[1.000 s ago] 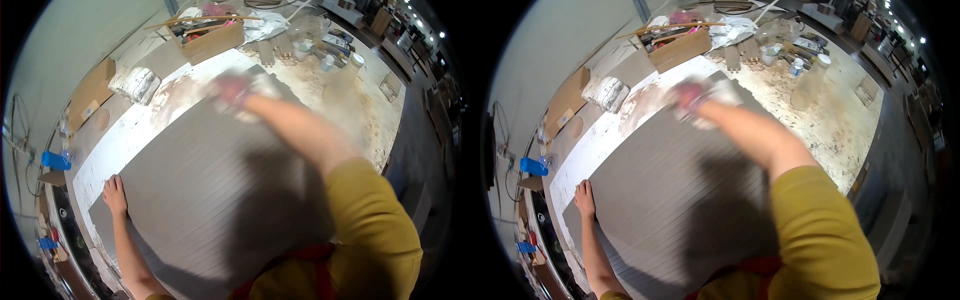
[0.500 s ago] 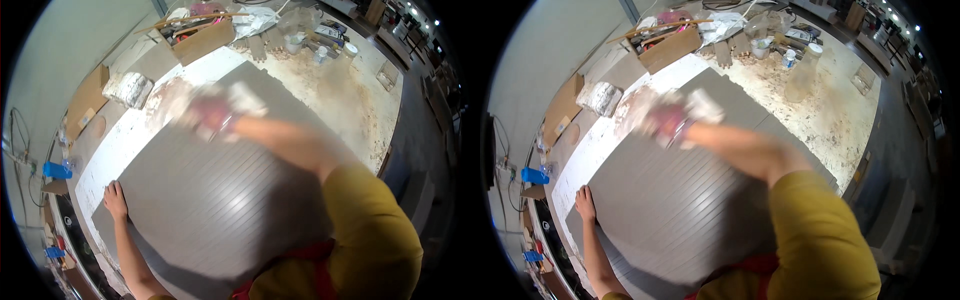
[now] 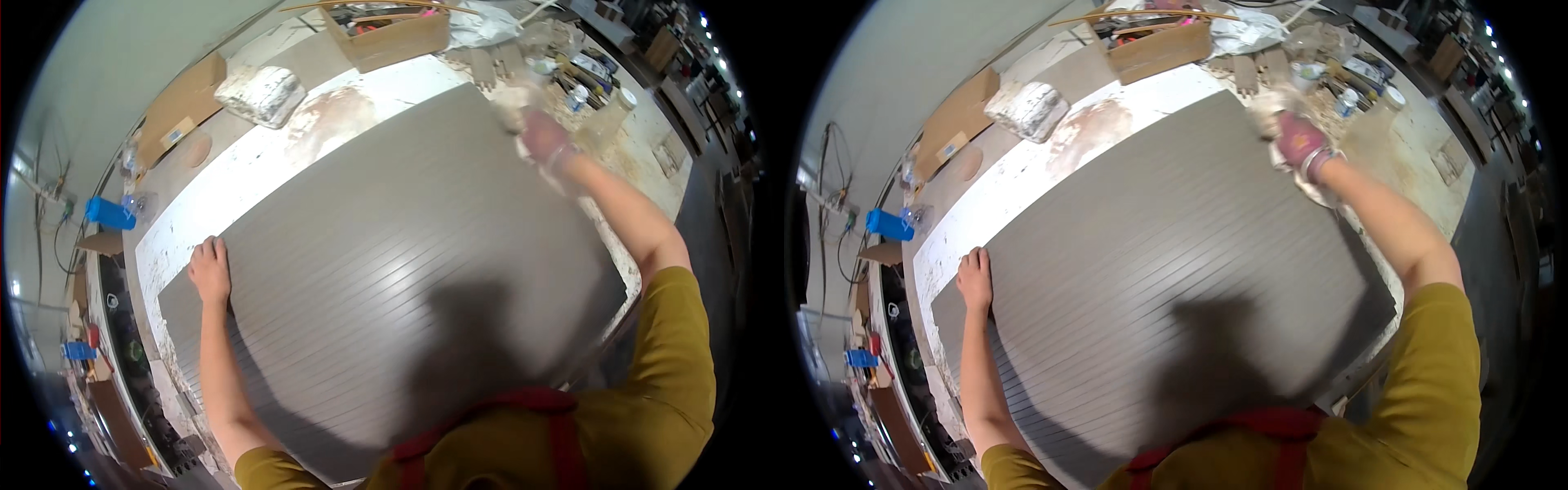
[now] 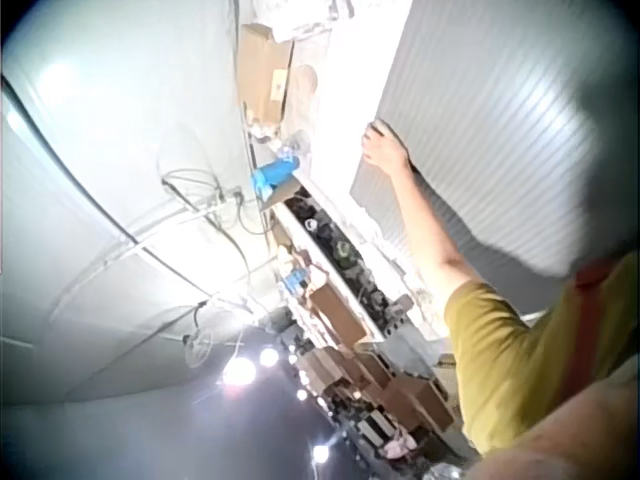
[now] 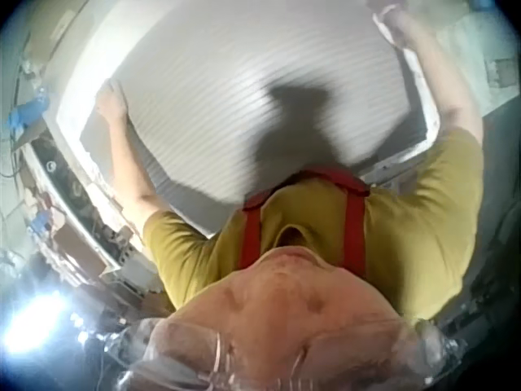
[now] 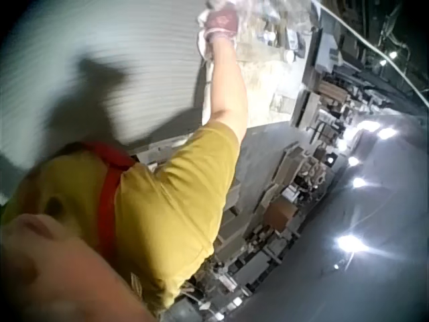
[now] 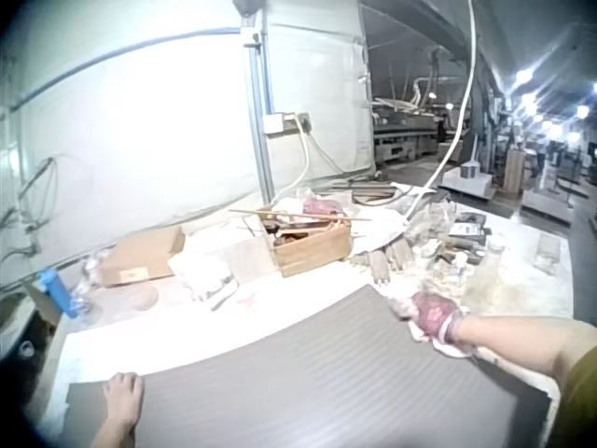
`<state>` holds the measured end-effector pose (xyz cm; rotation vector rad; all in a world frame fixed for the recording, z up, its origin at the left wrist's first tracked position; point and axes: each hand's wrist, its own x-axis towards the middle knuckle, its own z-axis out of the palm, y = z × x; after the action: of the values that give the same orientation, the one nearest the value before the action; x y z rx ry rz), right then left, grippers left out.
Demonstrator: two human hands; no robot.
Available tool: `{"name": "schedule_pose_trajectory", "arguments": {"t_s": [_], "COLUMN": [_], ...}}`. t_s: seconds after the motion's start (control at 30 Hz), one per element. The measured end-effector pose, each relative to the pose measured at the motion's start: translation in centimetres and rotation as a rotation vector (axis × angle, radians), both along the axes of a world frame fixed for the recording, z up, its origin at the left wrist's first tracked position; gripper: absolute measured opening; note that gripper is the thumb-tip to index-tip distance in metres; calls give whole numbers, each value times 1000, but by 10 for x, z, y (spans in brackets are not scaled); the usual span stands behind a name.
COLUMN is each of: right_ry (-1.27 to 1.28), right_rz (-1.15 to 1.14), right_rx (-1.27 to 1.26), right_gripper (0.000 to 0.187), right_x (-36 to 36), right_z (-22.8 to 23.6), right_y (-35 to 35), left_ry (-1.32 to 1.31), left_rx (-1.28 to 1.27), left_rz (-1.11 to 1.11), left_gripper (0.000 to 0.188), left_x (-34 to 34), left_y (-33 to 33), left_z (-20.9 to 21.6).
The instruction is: The person cleans a ribbed furniture panel by applying liquid from a bottle onto a cloth and repeatedly wiping the surface, moving across the ribs and along the edges.
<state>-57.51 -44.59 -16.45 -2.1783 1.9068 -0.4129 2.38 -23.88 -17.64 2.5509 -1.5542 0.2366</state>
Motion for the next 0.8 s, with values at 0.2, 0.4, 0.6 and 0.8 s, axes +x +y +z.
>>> {"name": "schedule_pose_trajectory", "arguments": {"t_s": [0.2,0.4,0.6,0.8], "right_ry": [54,-43,-393,3], "right_rz": [345,842,584,513], "right_rx": [-114,-252,273,-114], "right_gripper": [30,29,35,37], "right_x": [141,361,207,174], "right_z": [12,9,4,18], "right_y": [-2,83,-56,-47], "left_ry": [9,22,14,-9], "left_rx": [13,32,-19,-44], "left_rz": [11,35,-17,-10], "left_gripper": [41,42,40,40], "left_x": [-9,8,1,-11], "left_y": [3,3,4,-4], "left_z": [1,-4,-5,-6]}}
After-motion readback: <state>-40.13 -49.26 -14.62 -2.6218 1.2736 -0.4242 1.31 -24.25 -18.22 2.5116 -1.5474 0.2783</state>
